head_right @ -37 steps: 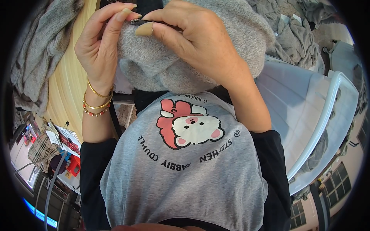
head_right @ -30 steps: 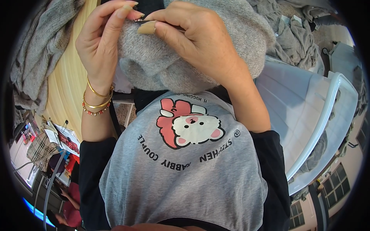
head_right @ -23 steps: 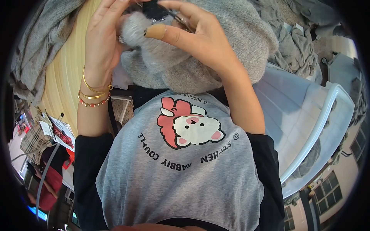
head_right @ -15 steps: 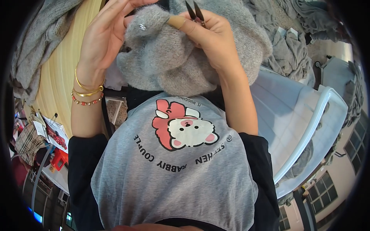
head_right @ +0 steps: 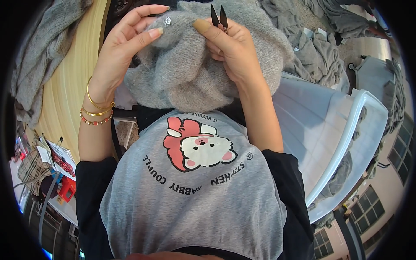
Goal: Trim excess threads and inspect fuzzy grey garments using thread snips.
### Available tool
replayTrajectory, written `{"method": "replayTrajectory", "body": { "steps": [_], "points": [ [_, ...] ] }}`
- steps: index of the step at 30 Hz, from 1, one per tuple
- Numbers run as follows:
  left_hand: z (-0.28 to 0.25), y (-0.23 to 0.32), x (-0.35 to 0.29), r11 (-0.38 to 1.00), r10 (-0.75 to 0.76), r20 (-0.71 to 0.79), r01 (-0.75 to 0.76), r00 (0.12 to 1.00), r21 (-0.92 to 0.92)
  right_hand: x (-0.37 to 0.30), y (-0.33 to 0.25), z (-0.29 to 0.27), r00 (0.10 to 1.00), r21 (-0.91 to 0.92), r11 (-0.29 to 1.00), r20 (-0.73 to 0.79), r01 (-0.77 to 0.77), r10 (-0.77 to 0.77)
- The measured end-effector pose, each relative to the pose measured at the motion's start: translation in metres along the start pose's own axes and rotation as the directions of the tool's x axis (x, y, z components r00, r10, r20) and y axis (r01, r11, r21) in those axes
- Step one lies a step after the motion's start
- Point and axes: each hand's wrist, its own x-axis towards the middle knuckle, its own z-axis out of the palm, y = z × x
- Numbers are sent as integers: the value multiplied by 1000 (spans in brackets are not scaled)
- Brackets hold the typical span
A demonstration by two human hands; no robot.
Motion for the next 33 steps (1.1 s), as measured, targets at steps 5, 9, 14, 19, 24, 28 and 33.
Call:
{"method": "replayTrajectory", "body": {
  "steps": [5,9,14,19,24,28,33],
  "points": [
    [-14,-21,18,865,491,326,-497,808,-70,1,3,0,1000,-4,1000,4,-7,7],
    [-15,-9,2,957,194,19,-193,981,216,0,4,6,1000,-32,999,8,-9,10],
    [-22,6,2,980,74,24,-77,997,186,-18,-3,1,947,-36,999,319,-20,30],
    [-19,-15,13,850,53,-114,15,992,526,-44,-14,5,729,-174,978,654,-116,203],
    [-11,-24,41,604,-120,-173,210,978,769,-56,-13,-16,693,-339,928,633,-154,346],
    [-13,-17,83,513,-256,-120,240,959,824,-66,-4,-33,751,-252,952,591,-174,293],
    [-14,-43,130,298,-224,-64,130,972,946,-75,-3,-48,797,-165,970,553,-181,243]
  ]
}}
